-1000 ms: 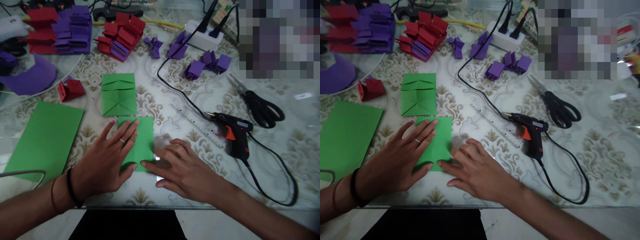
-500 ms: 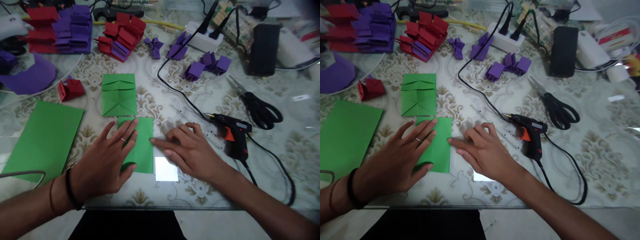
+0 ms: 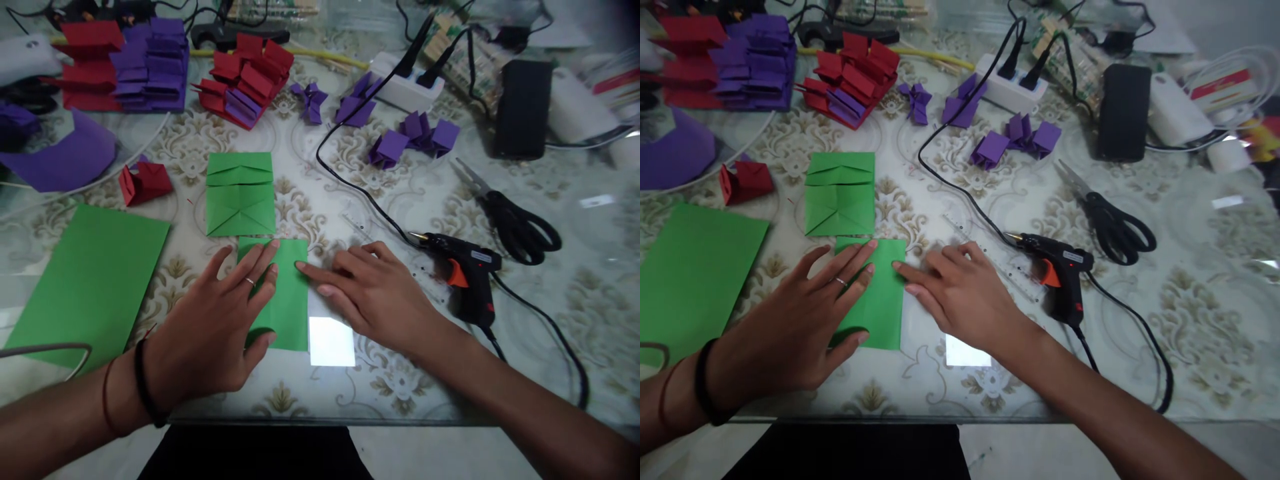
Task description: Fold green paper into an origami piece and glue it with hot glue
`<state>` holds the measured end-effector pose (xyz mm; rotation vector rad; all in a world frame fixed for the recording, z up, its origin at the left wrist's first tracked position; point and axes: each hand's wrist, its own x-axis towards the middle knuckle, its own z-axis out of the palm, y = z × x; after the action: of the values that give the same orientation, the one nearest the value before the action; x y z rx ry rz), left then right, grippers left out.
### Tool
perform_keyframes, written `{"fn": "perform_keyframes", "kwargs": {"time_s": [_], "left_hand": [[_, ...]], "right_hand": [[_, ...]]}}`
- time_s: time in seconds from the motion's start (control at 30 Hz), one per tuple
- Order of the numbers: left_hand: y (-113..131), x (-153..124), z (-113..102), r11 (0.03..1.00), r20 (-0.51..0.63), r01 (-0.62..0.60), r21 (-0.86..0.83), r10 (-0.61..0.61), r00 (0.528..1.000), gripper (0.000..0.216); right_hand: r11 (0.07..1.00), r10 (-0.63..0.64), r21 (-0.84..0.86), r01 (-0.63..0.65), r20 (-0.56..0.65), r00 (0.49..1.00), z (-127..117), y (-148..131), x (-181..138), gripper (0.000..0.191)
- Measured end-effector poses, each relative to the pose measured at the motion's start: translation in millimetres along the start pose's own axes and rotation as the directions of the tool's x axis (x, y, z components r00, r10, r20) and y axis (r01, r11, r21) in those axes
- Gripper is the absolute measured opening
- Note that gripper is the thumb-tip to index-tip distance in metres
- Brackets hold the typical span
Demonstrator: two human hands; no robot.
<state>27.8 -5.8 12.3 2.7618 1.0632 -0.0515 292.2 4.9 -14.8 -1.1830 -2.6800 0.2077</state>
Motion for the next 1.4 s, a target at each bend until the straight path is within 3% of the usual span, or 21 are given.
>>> {"fn": "perform_keyframes", "kwargs": {"time_s": [0.33,0.57,0.77,0.9,1.07,1.27,1.4], "left_hand": [[1,2,-4,1.000,0.008,0.006,0.006,-0.006,1.000,0.068],[1,2,-3,1.000,-0.003,0.009,-0.006,-0.009,1.000,0.067],[1,1,-3,1.000,0.000,0.000,-0.005,0.000,1.000,0.068],[1,1,-4,1.000,-0.002,0.004,-0.006,-0.004,1.000,0.068],[1,2,-4,1.000,0.003,0.005,-0.007,-0.005,1.000,0.069],[1,2,-4,1.000,0.004,-0.005,0.014,0.004,1.000,0.070],[1,1,-5,1.000,0.024,-0.003,0.025,0.003,1.000,0.070]], "right_hand": [[0.986,0.137,-0.092,-0.141,-0.051,0.989,3,-5,8,0.055],[0.986,-0.042,-0.160,0.052,0.067,0.997,3,-23,14,0.051],[0.974,0.112,-0.201,-0.104,0.027,0.993,5,-5,9,0.050],[0.975,0.126,-0.187,-0.120,0.023,0.992,3,-4,10,0.052],[0.989,0.058,-0.138,-0.053,0.029,0.998,0,-4,5,0.051],[0.986,-0.165,-0.013,0.166,0.089,0.982,-8,2,-13,0.050],[0.968,-0.248,0.057,0.243,0.095,0.964,-11,-2,-26,0.047]]}}
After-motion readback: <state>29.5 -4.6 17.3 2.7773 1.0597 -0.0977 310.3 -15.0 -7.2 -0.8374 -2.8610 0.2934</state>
